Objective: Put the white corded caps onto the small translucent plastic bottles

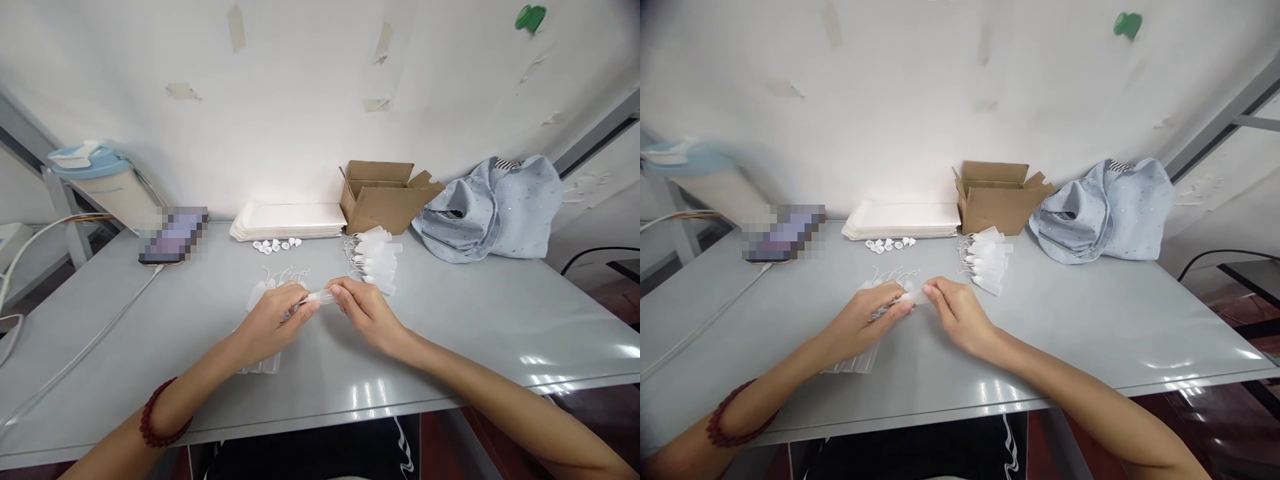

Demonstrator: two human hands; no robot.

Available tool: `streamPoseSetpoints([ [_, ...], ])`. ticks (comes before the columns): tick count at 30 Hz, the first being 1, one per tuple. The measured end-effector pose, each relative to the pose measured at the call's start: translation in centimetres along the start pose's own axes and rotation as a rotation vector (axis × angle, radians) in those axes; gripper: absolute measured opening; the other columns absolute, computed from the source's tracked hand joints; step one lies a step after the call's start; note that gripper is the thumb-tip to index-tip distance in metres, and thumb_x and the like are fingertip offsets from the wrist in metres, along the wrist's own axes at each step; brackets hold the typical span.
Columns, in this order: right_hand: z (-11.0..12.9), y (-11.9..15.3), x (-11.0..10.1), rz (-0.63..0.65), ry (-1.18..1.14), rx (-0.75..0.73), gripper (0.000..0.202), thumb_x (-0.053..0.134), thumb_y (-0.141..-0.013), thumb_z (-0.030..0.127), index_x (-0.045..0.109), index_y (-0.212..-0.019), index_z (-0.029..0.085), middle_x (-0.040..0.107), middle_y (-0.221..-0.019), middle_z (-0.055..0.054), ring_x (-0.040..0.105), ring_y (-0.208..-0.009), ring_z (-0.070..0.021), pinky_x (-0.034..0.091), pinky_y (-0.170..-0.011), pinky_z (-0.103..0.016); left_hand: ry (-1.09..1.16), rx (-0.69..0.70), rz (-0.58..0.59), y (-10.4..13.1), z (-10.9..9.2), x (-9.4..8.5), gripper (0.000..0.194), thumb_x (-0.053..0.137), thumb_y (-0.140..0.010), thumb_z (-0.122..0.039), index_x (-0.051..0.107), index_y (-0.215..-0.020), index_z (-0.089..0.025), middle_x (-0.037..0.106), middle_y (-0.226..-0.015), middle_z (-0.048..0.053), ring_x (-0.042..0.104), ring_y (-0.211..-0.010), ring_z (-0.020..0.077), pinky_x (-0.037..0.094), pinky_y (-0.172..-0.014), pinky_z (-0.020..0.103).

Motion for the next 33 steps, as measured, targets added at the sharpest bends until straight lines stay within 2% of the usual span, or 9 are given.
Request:
streamPoseSetpoints([
  [4,0.7,0.1,-0.2,-0.016,0.138,-0.138,0.03,0.033,-0.098,0.032,0.056,-0.091,0.016,0.058,-0.072,-0.003,0.051,-0.061,-0.0126,0.039,-0.059,-0.025,0.192,-0.173,0.054,0.2,0.8,0.5,0.039,0.038,-0.093,-0.042,0.06,-0.074,-0.017,0.058,-0.071,0.001,0.052,-0.066,0.0136,0.038,-0.057,0.024],
  [7,1.7,0.4,-0.1,-0.069,0.384,-0.361,0.026,0.038,-0.097,0.034,0.054,-0.102,0.014,0.061,-0.08,-0.007,0.054,-0.063,-0.0144,0.04,-0.055,-0.025,0.359,-0.273,0.065,0.4,1.5,0.5,0.041,0.041,-0.092,-0.046,0.063,-0.073,-0.017,0.061,-0.069,0.0,0.052,-0.064,0.0133,0.041,-0.059,0.024],
  [12,3.0,1.4,0.5,-0.146,0.652,-0.643,0.026,0.037,-0.098,0.031,0.054,-0.101,0.011,0.059,-0.073,-0.007,0.052,-0.062,-0.0164,0.038,-0.05,-0.025,0.487,-0.272,0.087,0.5,1.6,0.7,0.043,0.042,-0.092,-0.046,0.064,-0.069,-0.017,0.06,-0.062,0.0,0.052,-0.059,0.0126,0.043,-0.059,0.025],
  [16,2.8,1.1,0.2,-0.059,0.449,-0.521,0.032,0.029,-0.099,0.032,0.054,-0.098,0.012,0.056,-0.072,-0.005,0.049,-0.059,-0.0143,0.038,-0.052,-0.025,0.291,-0.118,-0.026,0.5,0.4,0.1,0.037,0.042,-0.094,-0.036,0.062,-0.069,-0.017,0.057,-0.066,0.0,0.05,-0.063,0.0125,0.041,-0.06,0.024],
  [20,0.9,0.1,0.3,0.108,0.023,-0.136,0.031,0.034,-0.097,0.035,0.054,-0.082,0.016,0.05,-0.067,0.0,0.047,-0.06,-0.0115,0.037,-0.057,-0.025,0.055,0.179,-0.201,0.8,-1.7,-0.7,0.023,0.046,-0.093,-0.021,0.058,-0.073,-0.017,0.054,-0.064,0.001,0.048,-0.066,0.0144,0.041,-0.062,0.027],
  [23,-1.2,0.1,1.4,0.225,-0.351,0.195,0.039,0.042,-0.092,0.046,0.04,-0.065,0.019,0.032,-0.056,0.006,0.03,-0.049,-0.0083,0.027,-0.047,-0.023,-0.118,0.407,-0.342,1.6,-3.2,-0.9,0.012,0.051,-0.088,-0.011,0.056,-0.078,-0.016,0.057,-0.067,0.003,0.046,-0.069,0.0162,0.042,-0.063,0.029],
  [26,-2.0,0.5,2.4,0.286,-0.592,0.372,0.044,0.048,-0.087,0.052,0.03,-0.061,0.021,0.024,-0.056,0.008,0.021,-0.046,-0.0067,0.021,-0.043,-0.022,-0.191,0.465,-0.36,1.7,-3.4,-0.6,0.009,0.053,-0.086,-0.008,0.055,-0.082,-0.016,0.058,-0.069,0.004,0.046,-0.07,0.017,0.043,-0.064,0.03],
  [29,-1.8,0.2,1.9,0.254,-0.465,0.31,0.04,0.044,-0.09,0.049,0.037,-0.063,0.02,0.031,-0.057,0.006,0.029,-0.048,-0.0081,0.028,-0.047,-0.023,-0.185,0.4,-0.311,1.2,-2.9,-0.6,0.008,0.053,-0.087,-0.011,0.056,-0.082,-0.016,0.058,-0.069,0.004,0.047,-0.071,0.0168,0.043,-0.064,0.03],
  [33,-0.2,-1.0,-1.1,0.023,0.145,-0.093,0.024,0.041,-0.094,0.034,0.057,-0.087,0.017,0.056,-0.074,-0.003,0.051,-0.068,-0.0156,0.039,-0.064,-0.028,-0.163,0.237,-0.279,0.5,-1.3,-1.9,0.009,0.052,-0.09,-0.021,0.06,-0.088,-0.017,0.063,-0.073,0.003,0.053,-0.073,0.0165,0.045,-0.067,0.028],
])
Point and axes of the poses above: each hand's wrist, its own y-axis away from the middle knuckle, its own x-axis out of the palm, z = x × y, the point moved 8 cm from there along -y, towards the middle knuckle
